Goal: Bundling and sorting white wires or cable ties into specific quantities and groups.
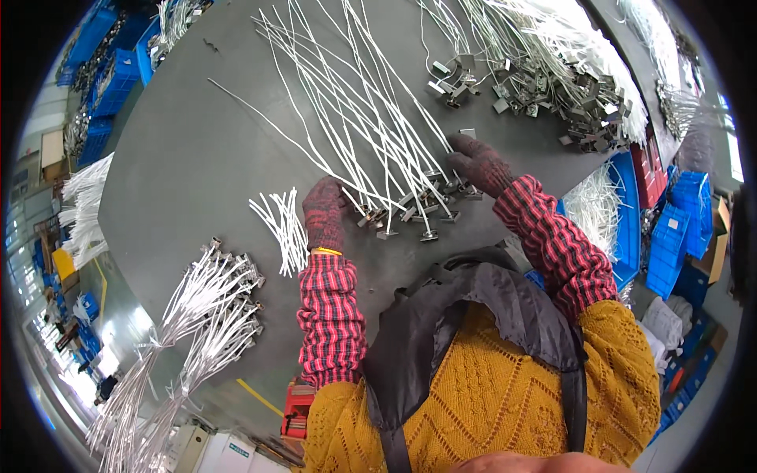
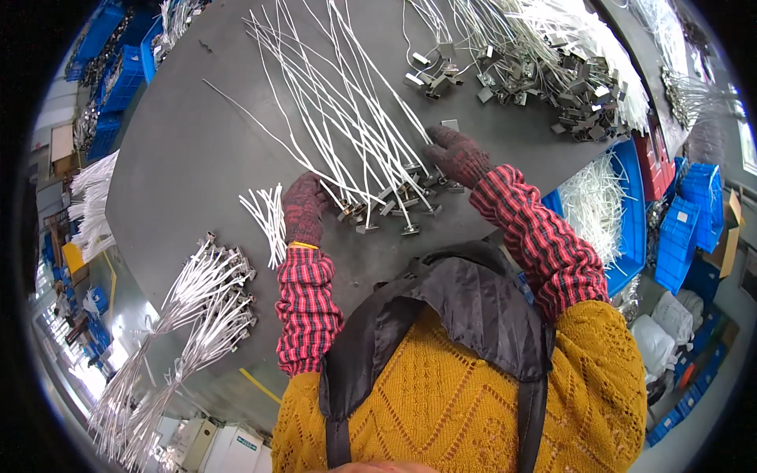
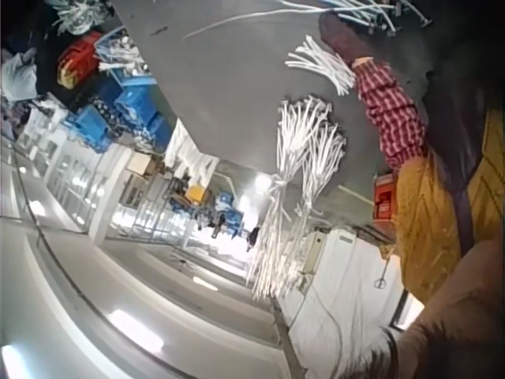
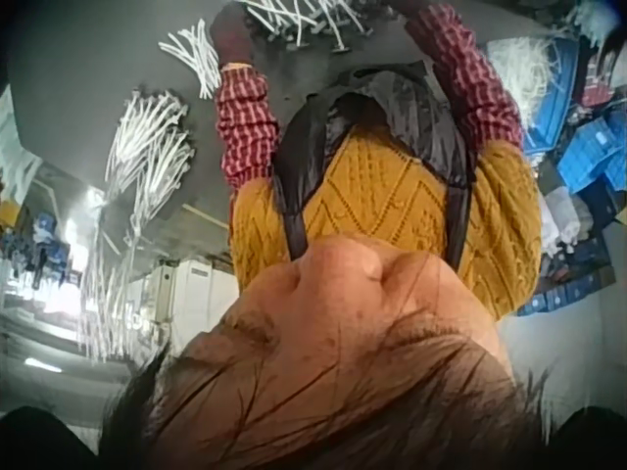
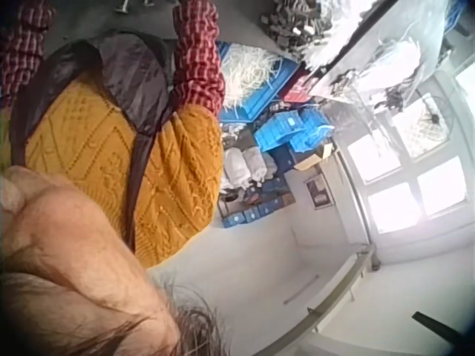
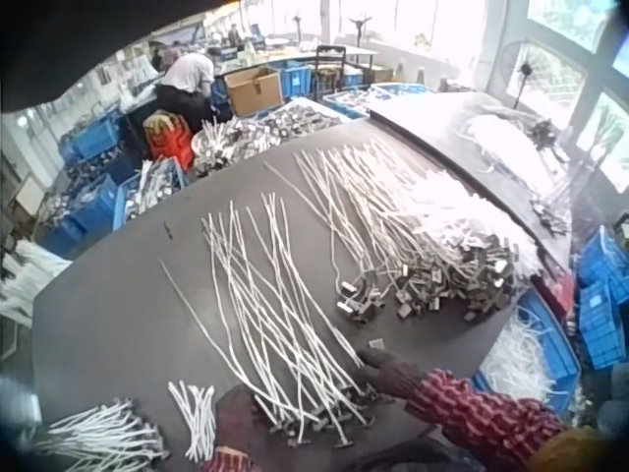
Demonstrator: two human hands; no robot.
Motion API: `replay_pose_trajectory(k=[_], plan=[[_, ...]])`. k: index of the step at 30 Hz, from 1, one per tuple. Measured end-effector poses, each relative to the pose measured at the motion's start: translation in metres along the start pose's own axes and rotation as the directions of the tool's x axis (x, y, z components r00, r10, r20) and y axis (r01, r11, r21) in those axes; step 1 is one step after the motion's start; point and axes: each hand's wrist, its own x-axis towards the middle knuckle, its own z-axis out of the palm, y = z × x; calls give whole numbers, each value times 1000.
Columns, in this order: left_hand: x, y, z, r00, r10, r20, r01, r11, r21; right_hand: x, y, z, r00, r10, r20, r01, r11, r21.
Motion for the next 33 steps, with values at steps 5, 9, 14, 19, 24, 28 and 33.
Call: replay_pose_trajectory(k=[5,9,14,19,24,28,33], plan=[[5,3,10,977,198,77,-212,892,399,15,-27,18,989,19,146,-78,910,407],[21,-14,24,774,422,473,-618,337,710,18,-68,41,955,46,294,-180,876,448],[27,-45,50,891,156,426,-449,168,878,30,-80,60,884,76,461,-149,981,123],[-39,-30,88,810,299,504,-530,4,848,38,-76,64,849,51,526,-336,820,463],[-84,34,69,942,219,255,-325,792,518,15,-99,47,859,-254,444,35,896,443],[-104,69,72,869,455,195,-471,881,45,-33,-146,52,831,-411,375,248,877,411],[-184,139,116,713,693,-112,-683,721,113,-92,-189,13,800,-555,229,349,740,575]])
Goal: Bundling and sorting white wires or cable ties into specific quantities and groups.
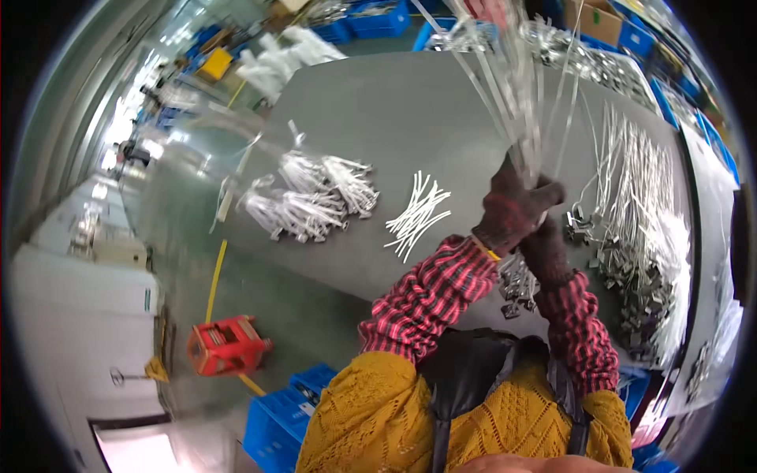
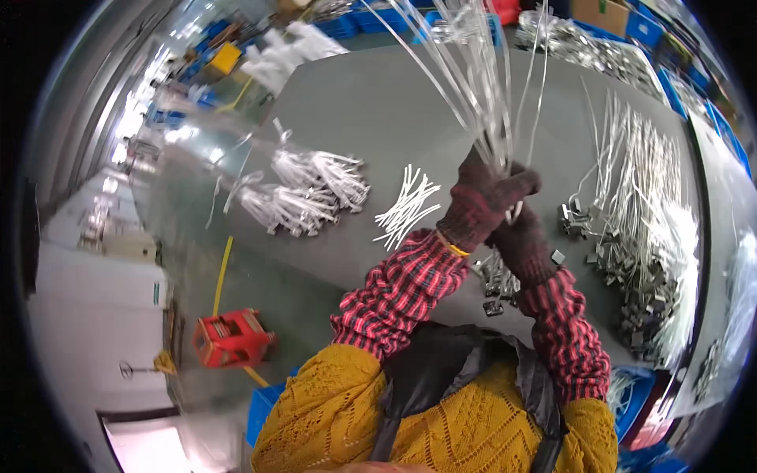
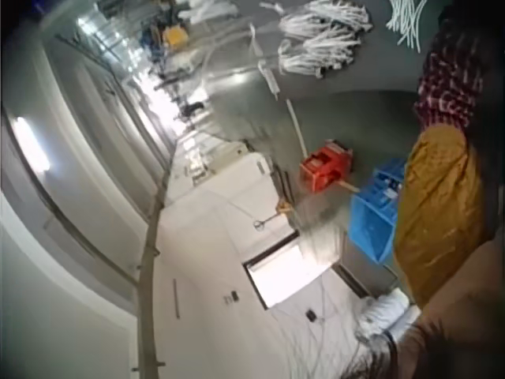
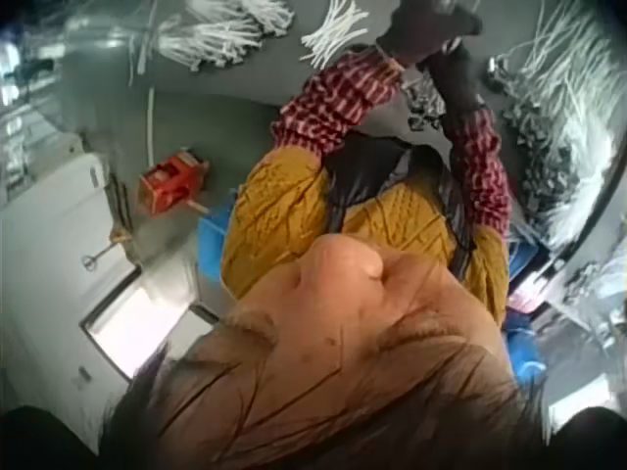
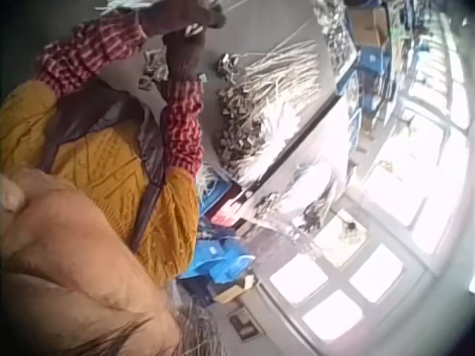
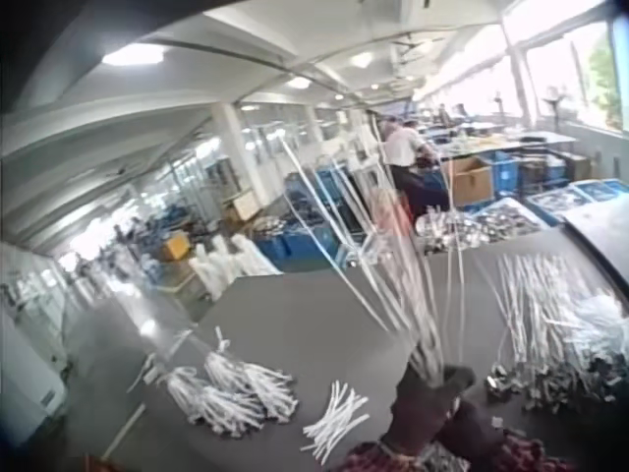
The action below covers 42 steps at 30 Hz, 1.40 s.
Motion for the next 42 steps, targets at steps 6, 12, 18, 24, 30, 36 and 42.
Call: replay_pose_trajectory(k=[6,12,18,24,30,36,42], plan=[[-39,90,22,921,388,-19,-385,905,-179,-38,-56,-58,923,-251,293,296,947,-121],[-53,67,56,726,688,18,-685,721,102,-3,-31,-90,702,-403,588,656,688,-311],[-61,111,66,848,527,50,-527,850,-15,-15,-52,-63,571,-635,520,332,758,561],[-45,94,63,816,566,120,-571,821,4,-25,-86,-77,826,-462,323,559,746,-362],[-40,127,36,331,914,233,-878,209,430,-19,-76,-76,844,-461,274,534,668,-519],[-44,128,30,897,327,296,-216,911,-352,-21,-79,-46,796,-562,224,572,579,-581],[-43,135,61,936,319,152,-269,922,-279,-30,-81,-53,937,-341,73,346,879,-328]])
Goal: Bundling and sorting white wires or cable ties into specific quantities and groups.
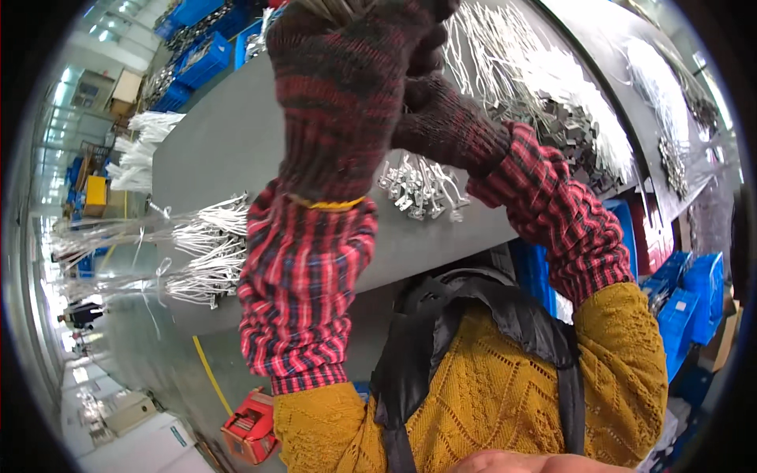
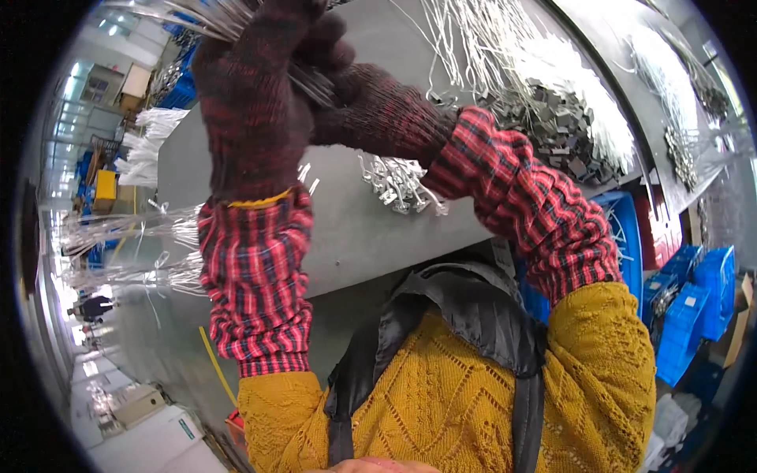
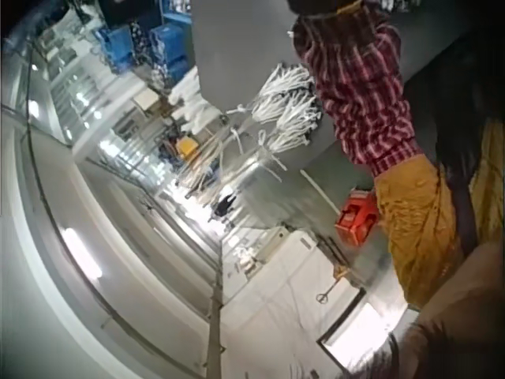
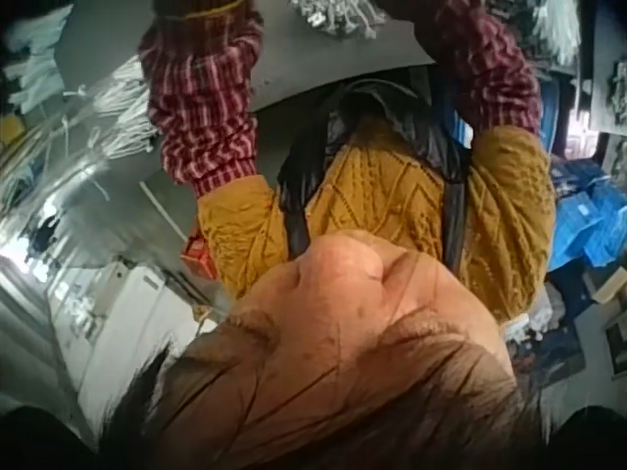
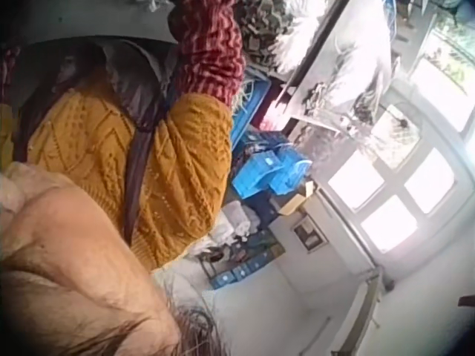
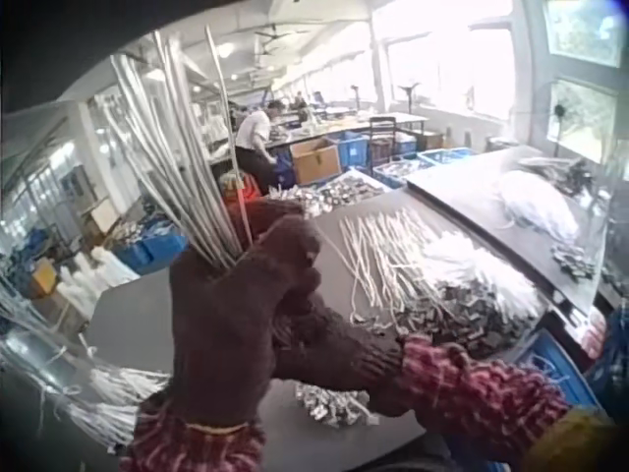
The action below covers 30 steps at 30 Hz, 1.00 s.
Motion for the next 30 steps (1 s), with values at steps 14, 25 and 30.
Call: replay_pose_trajectory(k=[14,25,30], plan=[[-14,-46,29,991,-98,87,90,992,89,-46,48,-47,995,-102,16,103,977,-187],[-12,-59,27,997,-77,-30,81,985,154,-172,187,-37,826,550,123,-417,743,-523],[-11,-54,39,993,-108,-47,116,964,238,-162,209,-21,858,480,182,-236,684,-691]])
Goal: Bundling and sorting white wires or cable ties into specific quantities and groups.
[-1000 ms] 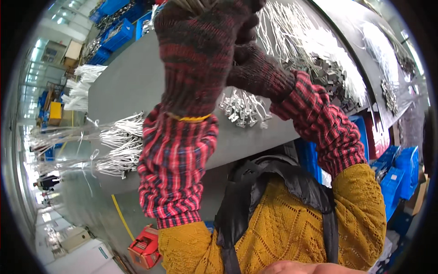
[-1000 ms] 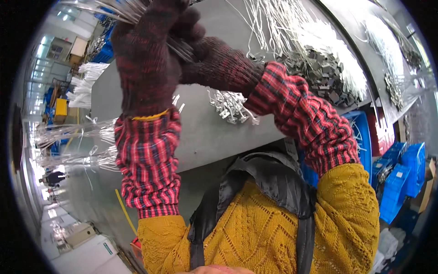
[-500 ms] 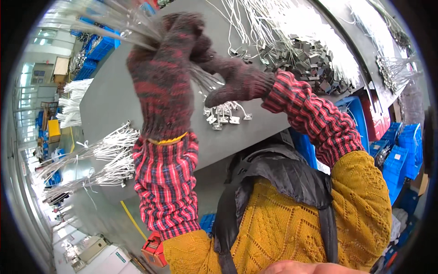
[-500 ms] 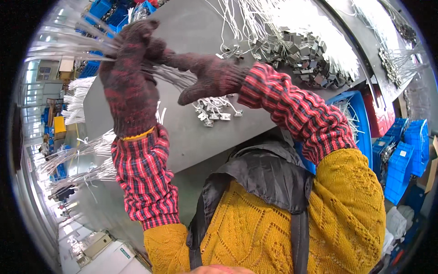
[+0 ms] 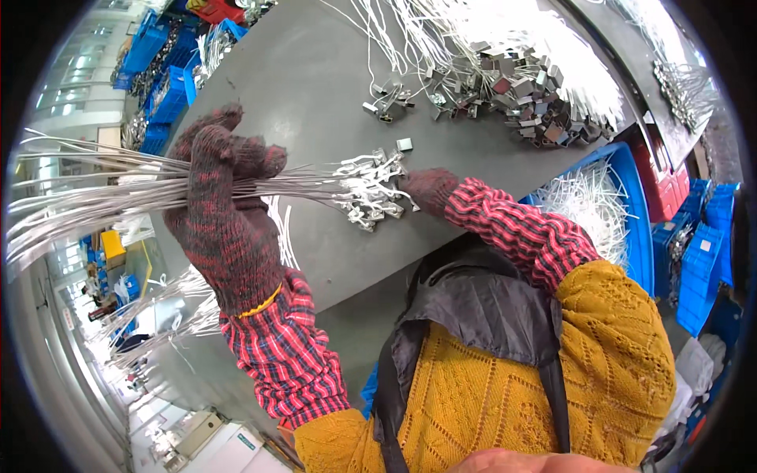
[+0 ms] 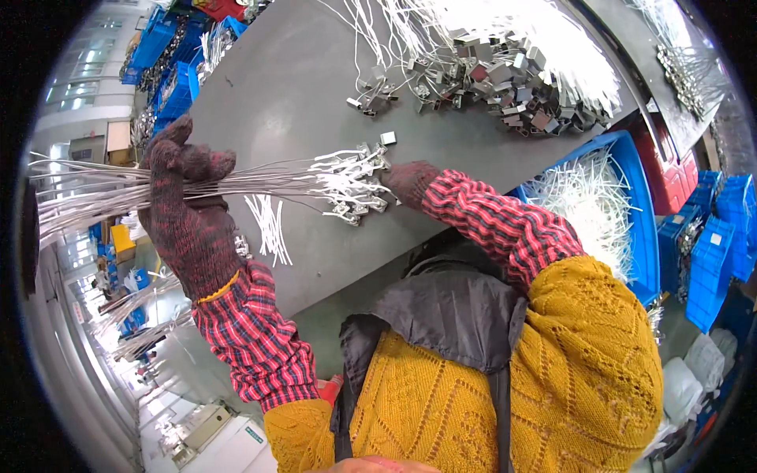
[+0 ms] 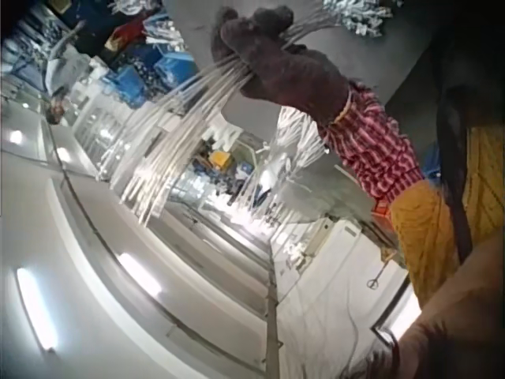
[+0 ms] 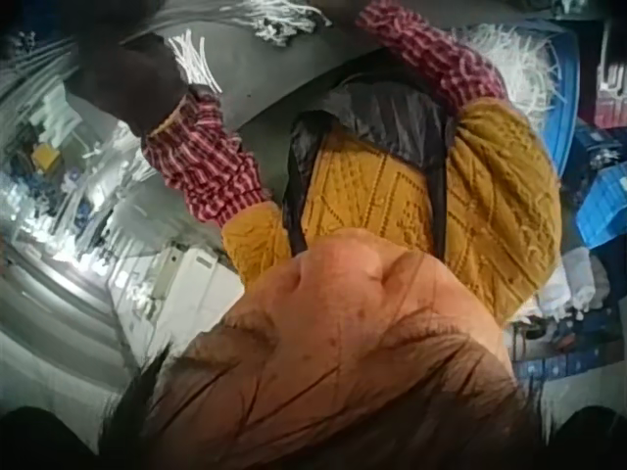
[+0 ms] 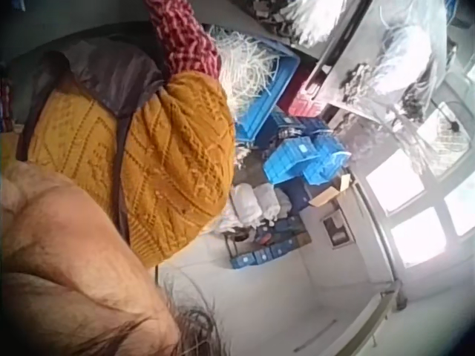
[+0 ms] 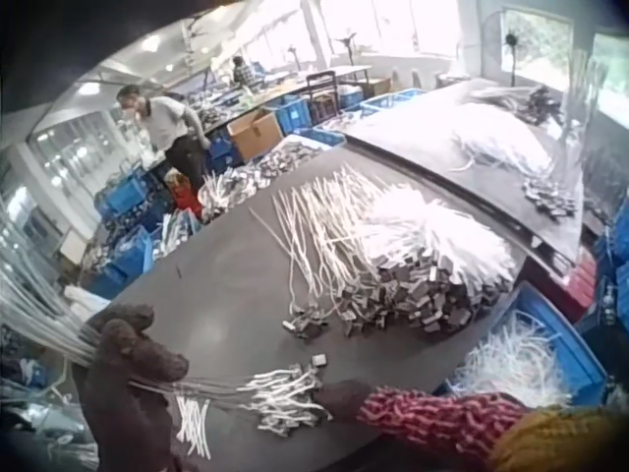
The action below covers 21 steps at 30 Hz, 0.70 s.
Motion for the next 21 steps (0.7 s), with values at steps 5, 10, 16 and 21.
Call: replay_pose_trajectory(k=[5,10,16,21], plan=[[-2,-1,-8,1000,15,-2,-15,999,44,-5,0,-6,986,164,-32,-165,986,-21],[-3,-5,-2,1000,3,-3,-3,1000,25,0,17,-19,955,295,-26,-267,897,352],[-3,0,5,999,13,-42,-11,999,41,19,23,-17,981,178,79,-179,984,7],[-6,-1,4,998,-12,-63,14,999,33,24,24,-31,971,240,10,-238,958,162]])
